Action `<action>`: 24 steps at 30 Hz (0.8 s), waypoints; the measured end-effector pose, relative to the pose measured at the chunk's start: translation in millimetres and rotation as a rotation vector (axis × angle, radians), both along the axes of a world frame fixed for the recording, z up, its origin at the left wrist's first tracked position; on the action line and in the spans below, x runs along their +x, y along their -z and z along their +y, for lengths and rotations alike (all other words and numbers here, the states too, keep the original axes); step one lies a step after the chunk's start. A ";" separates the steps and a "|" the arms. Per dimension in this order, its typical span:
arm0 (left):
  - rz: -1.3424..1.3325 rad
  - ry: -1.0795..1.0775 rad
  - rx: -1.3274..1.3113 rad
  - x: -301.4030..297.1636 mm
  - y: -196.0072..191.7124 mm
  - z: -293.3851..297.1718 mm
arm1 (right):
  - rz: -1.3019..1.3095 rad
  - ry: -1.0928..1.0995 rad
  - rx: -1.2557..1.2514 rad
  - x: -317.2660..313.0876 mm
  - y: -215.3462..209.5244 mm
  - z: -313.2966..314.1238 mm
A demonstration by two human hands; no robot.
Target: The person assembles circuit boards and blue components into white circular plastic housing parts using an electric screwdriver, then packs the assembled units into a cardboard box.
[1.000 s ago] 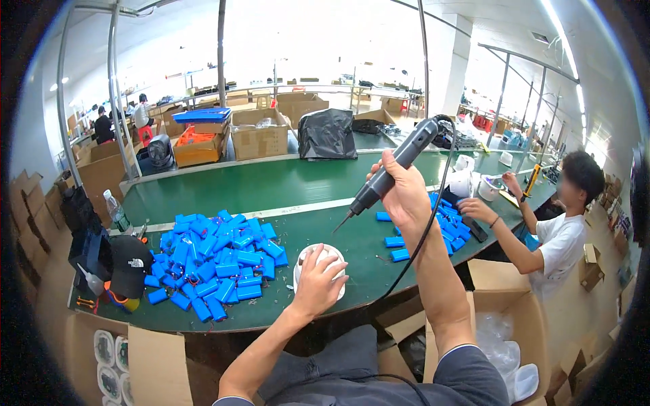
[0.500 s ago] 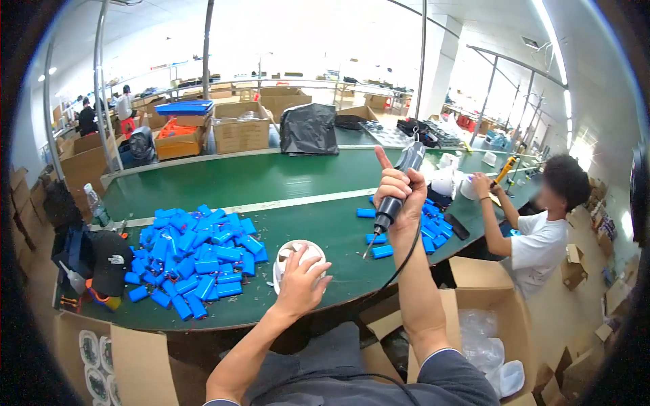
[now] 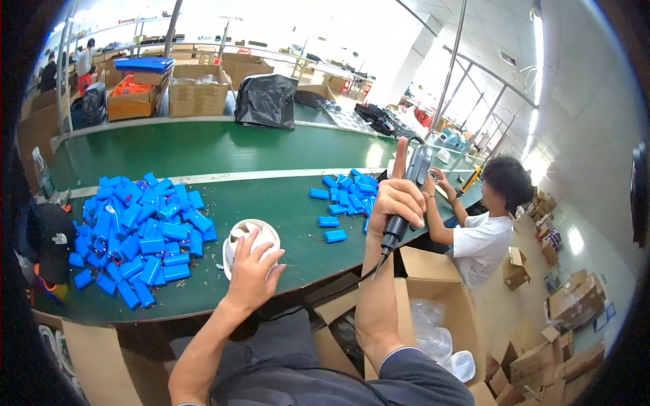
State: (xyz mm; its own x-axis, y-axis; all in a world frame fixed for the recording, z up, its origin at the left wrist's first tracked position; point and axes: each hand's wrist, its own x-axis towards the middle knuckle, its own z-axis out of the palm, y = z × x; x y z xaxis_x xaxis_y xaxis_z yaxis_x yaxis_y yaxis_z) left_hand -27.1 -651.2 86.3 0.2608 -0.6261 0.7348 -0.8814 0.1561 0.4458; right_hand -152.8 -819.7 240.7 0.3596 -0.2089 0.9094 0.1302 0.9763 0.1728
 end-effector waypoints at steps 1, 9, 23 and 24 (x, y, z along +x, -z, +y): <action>0.001 -0.002 -0.007 0.9 0.8 0.1 | 0.012 0.001 0.001 -0.5 0.2 -0.1; 0.023 -0.003 0.001 4.3 4.5 3.0 | 0.131 0.098 -0.012 2.2 3.6 -0.1; 0.043 -0.017 0.006 4.2 6.3 4.3 | 0.840 0.661 -0.032 -3.0 7.6 -14.2; 0.046 -0.010 0.007 3.5 5.2 4.2 | 0.925 0.804 -0.036 -0.6 6.7 -11.2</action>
